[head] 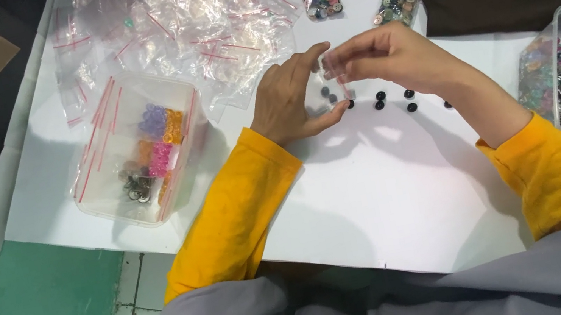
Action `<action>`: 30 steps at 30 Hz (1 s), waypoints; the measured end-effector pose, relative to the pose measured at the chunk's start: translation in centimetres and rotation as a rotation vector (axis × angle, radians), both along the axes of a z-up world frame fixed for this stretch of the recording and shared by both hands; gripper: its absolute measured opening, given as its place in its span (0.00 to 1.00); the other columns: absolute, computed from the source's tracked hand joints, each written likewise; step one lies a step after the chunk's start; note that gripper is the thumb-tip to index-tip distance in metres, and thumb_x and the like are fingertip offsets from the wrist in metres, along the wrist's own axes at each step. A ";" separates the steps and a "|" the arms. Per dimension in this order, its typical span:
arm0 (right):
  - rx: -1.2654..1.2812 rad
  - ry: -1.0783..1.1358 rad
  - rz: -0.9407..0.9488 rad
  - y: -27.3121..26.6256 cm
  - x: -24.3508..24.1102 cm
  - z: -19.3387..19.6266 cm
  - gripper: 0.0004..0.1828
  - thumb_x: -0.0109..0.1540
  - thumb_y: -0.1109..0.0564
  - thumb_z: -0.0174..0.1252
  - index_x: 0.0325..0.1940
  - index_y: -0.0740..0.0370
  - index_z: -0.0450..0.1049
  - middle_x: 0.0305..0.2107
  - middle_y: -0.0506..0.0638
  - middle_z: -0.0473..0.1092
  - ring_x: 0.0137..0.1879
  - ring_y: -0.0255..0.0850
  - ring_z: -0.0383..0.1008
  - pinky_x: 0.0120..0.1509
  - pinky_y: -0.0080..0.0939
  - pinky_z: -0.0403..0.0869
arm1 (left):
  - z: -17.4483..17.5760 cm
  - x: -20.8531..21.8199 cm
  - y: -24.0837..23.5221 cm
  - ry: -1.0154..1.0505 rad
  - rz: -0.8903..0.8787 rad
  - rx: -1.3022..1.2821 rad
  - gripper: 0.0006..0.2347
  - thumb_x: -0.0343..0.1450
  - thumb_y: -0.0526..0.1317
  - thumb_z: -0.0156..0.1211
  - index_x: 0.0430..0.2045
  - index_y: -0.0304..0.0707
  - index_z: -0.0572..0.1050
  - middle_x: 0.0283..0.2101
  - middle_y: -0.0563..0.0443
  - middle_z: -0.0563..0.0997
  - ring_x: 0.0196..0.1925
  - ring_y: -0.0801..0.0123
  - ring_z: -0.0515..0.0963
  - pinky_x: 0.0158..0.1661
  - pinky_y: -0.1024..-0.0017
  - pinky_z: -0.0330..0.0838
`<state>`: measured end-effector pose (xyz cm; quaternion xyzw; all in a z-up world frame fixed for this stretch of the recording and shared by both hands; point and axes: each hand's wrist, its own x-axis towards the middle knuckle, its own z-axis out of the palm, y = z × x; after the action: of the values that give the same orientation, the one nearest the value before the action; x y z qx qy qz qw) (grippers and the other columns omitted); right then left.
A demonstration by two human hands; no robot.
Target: The person sorts small buttons from a plastic container onto a white table, then places them into small ziplock bags. They repeat this process with different colored buttons, sealing each bag after filling it.
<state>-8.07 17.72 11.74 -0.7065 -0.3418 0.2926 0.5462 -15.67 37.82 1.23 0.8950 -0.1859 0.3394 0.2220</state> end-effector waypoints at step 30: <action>0.075 0.126 -0.051 0.3 1.5 -3.7 0.13 0.65 0.65 0.59 0.53 0.73 0.77 0.38 0.59 0.76 0.46 0.40 0.80 0.56 0.41 0.82 | -0.7 0.8 0.1 -0.117 0.073 -0.002 0.32 0.66 0.62 0.65 0.63 0.52 0.69 0.41 0.52 0.80 0.40 0.66 0.79 0.44 0.69 0.72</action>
<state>-6.59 17.97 8.00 -0.6743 -0.2995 0.3094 0.5999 -14.92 37.95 0.57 0.8797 -0.1655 0.3989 0.1990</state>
